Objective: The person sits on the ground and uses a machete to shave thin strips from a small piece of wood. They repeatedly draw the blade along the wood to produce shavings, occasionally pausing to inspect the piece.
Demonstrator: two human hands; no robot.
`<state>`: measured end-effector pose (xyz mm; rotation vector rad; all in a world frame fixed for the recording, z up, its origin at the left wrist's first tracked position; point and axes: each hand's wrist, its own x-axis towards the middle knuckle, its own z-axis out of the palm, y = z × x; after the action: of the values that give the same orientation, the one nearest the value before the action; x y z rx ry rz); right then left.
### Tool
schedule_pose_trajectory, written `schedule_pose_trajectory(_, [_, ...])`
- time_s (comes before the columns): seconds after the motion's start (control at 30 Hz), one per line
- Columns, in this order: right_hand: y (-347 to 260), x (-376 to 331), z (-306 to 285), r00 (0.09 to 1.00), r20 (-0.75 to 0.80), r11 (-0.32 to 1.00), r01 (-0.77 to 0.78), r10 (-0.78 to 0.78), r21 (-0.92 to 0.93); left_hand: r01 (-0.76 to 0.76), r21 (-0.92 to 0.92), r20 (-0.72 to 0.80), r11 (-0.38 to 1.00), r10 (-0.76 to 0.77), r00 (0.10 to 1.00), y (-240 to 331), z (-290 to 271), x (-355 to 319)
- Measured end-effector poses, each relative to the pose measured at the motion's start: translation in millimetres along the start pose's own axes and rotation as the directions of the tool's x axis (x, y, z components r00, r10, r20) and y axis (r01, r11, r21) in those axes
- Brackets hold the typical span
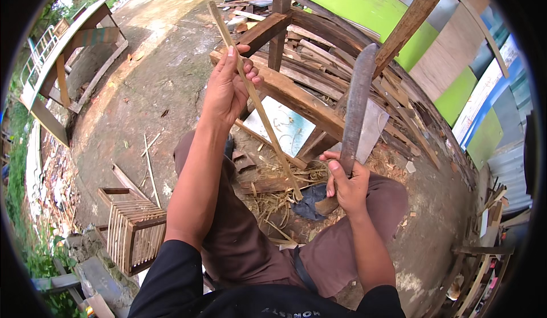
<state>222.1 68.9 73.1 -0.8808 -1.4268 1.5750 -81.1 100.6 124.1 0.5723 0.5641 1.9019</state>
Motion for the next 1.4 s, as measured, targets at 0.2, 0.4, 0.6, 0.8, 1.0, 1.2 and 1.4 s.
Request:
schedule_pose_trajectory(0.2, [5, 3, 14, 0.991, 0.047, 0.992, -0.122, 0.123, -0.038, 0.094, -0.020, 0.136, 0.995, -0.090, 0.987, -24, 14, -5])
schedule_pose_trajectory(0.4, [8, 4, 23, 0.978, 0.095, 0.981, -0.180, 0.187, -0.077, 0.106, -0.040, 0.139, 0.994, -0.100, 0.985, -48, 35, -19])
schedule_pose_trajectory(0.6, [11, 1, 25, 0.979, 0.054, 0.979, -0.195, 0.198, -0.056, 0.004, 0.111, 0.093, 0.994, -0.014, 0.996, -57, 50, -30])
schedule_pose_trajectory(0.8, [-19, 4, -10, 0.993, -0.117, 0.953, 0.037, -0.002, 0.300, -0.282, 0.596, 0.244, 0.752, 0.165, 0.956, -45, 52, -39])
schedule_pose_trajectory(1.0, [-26, 12, -70, 0.938, -0.269, 0.801, 0.330, -0.219, 0.499, -0.217, 0.877, 0.443, 0.428, -0.546, 0.711, -75, 62, -79])
schedule_pose_trajectory(1.2, [-25, 15, -81, 0.933, -0.317, 0.762, 0.328, -0.169, 0.558, -0.362, 0.877, 0.480, 0.317, -0.514, 0.711, -97, 68, -103])
schedule_pose_trajectory(1.4, [-26, 16, -90, 0.948, -0.284, 0.735, 0.296, -0.146, 0.610, -0.490, 0.828, 0.555, 0.271, -0.273, 0.786, -101, 57, -95])
